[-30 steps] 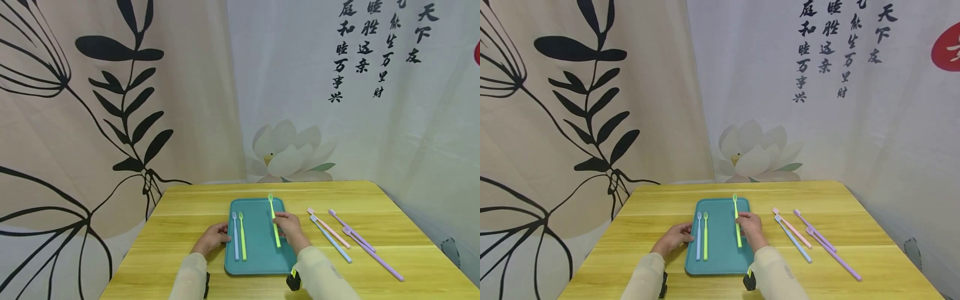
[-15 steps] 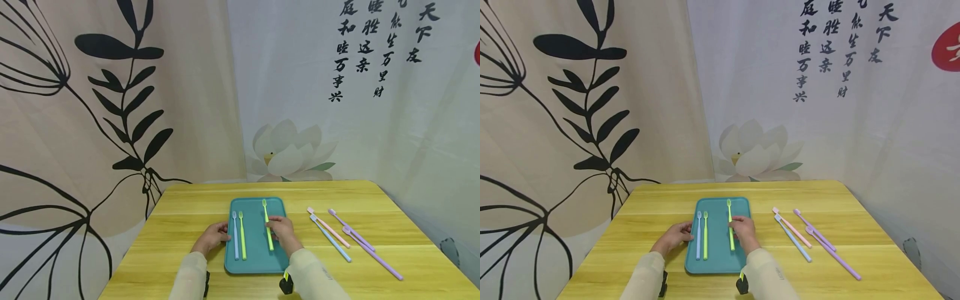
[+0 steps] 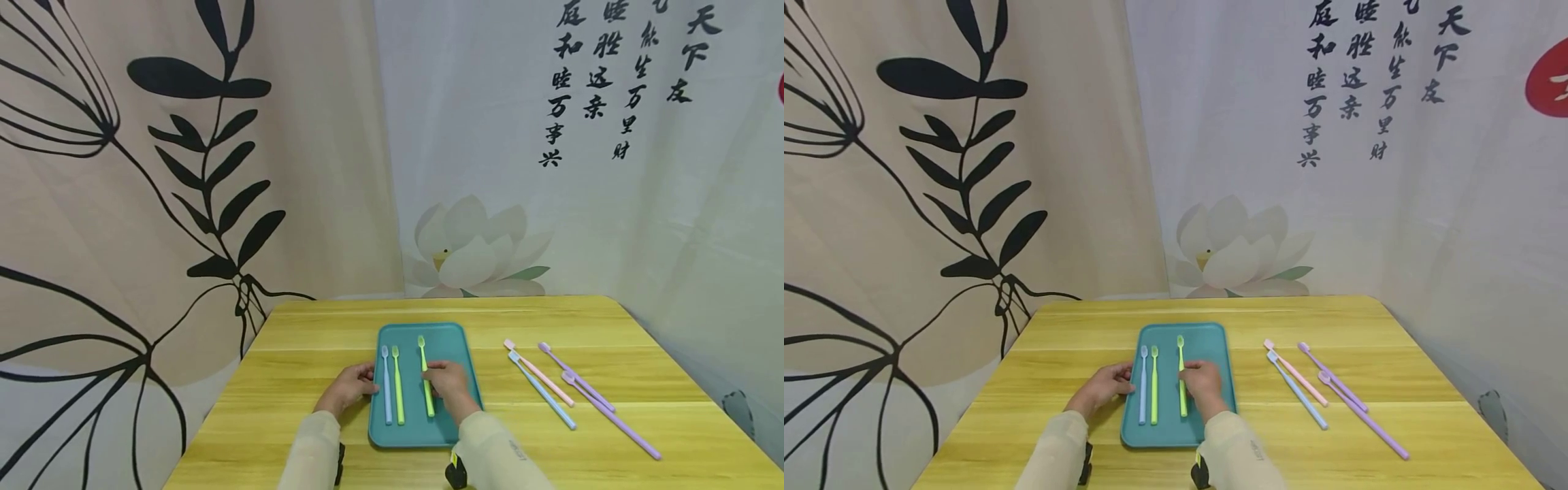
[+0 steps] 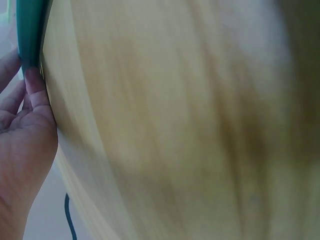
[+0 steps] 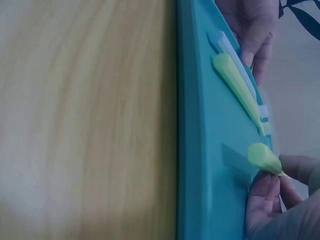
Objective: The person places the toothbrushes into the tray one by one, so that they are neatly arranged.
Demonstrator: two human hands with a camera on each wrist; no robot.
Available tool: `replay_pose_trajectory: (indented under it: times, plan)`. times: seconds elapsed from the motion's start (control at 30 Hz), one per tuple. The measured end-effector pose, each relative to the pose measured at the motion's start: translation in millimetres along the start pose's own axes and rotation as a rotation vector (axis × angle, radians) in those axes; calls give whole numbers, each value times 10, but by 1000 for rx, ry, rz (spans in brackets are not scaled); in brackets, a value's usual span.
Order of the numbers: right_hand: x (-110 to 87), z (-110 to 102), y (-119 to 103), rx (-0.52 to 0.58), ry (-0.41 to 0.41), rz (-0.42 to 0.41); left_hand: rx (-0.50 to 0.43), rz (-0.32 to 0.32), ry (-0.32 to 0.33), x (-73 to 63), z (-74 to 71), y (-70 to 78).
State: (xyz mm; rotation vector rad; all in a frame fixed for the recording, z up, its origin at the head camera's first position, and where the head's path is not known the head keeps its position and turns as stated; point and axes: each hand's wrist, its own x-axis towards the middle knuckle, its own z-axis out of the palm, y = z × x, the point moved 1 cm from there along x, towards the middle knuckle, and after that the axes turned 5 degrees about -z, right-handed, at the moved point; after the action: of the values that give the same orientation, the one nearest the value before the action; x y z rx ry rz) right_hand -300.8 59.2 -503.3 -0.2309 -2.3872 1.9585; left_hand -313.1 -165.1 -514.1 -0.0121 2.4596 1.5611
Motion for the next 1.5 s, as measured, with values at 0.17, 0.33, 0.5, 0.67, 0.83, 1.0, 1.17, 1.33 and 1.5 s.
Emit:
replay_pose_trajectory:
  times: [0.17,0.33,0.5,0.67,0.83,1.0,1.17,1.33,1.5]
  plan:
    - [-25,81,-10,-18,-7,-4,11,5,3,-6,-10,3]
    - [-9,143,9,-53,-13,-2,14,2,3,-6,-12,6]
    - [-1,176,24,-104,-28,-13,2,5,-4,-33,-11,17]
    - [-14,199,7,-149,-33,-27,16,33,-18,-55,-19,27]
    - [-27,229,-21,-183,-41,-52,-5,13,-11,-25,-7,18]
    - [-33,264,-21,-241,-50,-90,-12,18,-12,5,-1,-2]
    - [-39,278,-36,-342,-41,-156,-24,17,-14,11,4,-13]
    - [-65,284,-75,-439,-44,-222,-38,22,-20,2,0,-10]
    - [-76,308,-73,-460,-45,-231,-39,17,-17,-4,-7,-10]
